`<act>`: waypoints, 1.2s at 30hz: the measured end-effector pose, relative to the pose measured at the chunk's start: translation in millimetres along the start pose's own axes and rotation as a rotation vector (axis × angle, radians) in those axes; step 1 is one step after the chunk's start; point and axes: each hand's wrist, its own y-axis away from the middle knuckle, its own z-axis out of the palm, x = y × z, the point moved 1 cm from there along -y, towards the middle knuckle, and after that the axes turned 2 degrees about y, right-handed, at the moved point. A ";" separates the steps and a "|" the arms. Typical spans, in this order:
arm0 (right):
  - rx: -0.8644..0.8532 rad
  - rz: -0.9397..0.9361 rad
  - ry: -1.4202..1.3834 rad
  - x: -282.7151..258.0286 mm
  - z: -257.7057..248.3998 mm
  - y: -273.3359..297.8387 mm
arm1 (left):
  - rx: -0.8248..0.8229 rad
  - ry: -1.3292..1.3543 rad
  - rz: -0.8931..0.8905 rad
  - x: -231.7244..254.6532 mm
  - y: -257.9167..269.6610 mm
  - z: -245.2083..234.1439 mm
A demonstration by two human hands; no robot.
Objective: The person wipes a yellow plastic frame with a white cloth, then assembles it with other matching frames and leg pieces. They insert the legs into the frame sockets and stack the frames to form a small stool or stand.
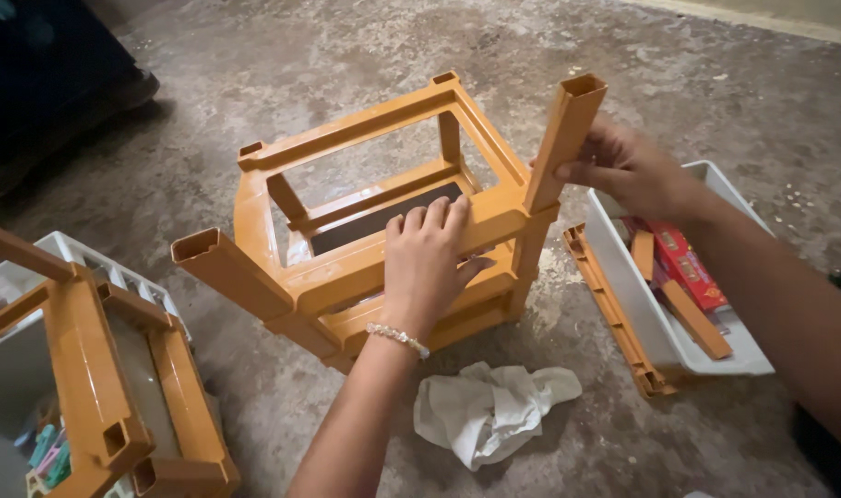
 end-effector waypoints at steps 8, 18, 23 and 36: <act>0.158 0.060 0.316 -13.8 0.9 3.7 | 0.014 -0.034 -0.007 3.3 -2.5 -2.5; 0.319 0.151 -0.002 -37.8 20.2 3.3 | 0.016 -0.039 0.000 4.1 -2.7 -3.3; 0.154 0.235 -0.032 -41.0 14.9 1.0 | 0.031 -0.039 -0.005 4.7 -0.6 -3.7; 0.136 0.259 0.295 -54.7 21.6 -0.7 | 0.019 -0.046 -0.012 4.6 -0.2 -5.3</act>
